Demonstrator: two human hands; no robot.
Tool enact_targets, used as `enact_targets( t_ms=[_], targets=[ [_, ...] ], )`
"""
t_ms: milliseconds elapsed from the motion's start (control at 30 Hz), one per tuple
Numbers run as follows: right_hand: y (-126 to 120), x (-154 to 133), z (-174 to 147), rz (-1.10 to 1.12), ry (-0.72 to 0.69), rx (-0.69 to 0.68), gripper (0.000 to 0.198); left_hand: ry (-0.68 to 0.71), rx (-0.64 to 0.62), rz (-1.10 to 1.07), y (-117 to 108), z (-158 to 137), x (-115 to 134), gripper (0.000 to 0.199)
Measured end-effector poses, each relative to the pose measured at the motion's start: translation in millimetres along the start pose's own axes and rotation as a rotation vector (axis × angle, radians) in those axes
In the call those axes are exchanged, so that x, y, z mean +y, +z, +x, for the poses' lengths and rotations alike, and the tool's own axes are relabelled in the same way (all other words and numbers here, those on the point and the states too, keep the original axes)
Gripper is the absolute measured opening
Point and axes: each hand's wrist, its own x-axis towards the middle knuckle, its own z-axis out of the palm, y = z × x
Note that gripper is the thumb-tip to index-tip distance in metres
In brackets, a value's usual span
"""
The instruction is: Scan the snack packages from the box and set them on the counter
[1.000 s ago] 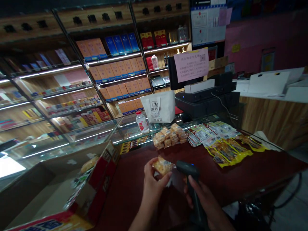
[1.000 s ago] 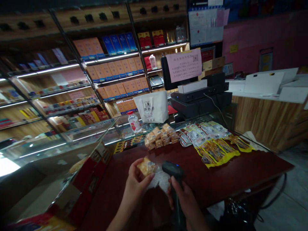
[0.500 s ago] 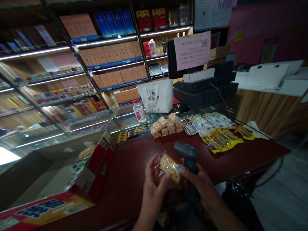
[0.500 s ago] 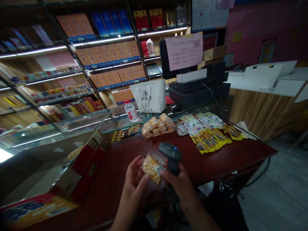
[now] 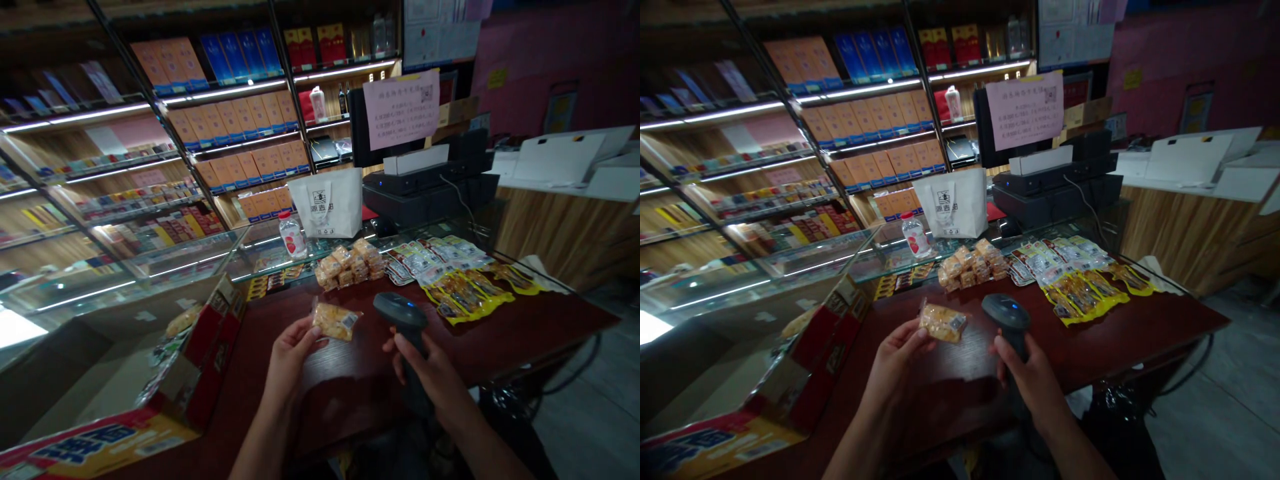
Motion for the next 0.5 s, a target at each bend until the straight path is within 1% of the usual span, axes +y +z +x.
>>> enact_targets(
  t_ms=[100,167,233,333,500],
  targets=[
    [-1,1,2,-0.056,-0.037,-0.009,0.057,0.149,0.089,0.031,-18,29,-9,0.048],
    [1,1,0,-0.137,-0.068,-0.065,0.052,0.195,0.130,0.048,-28,43,-17,0.048],
    [6,1,-5,-0.235,-0.096,-0.126,0.050,0.207,0.160,0.057,-35,50,-24,0.047],
    [14,1,-11,-0.355,-0.122,-0.177,0.047,0.219,0.171,0.065,-40,53,-30,0.045],
    [22,8,-14,-0.506,-0.126,-0.216,0.045,0.244,0.164,0.112,-40,46,-28,0.046]
  ],
)
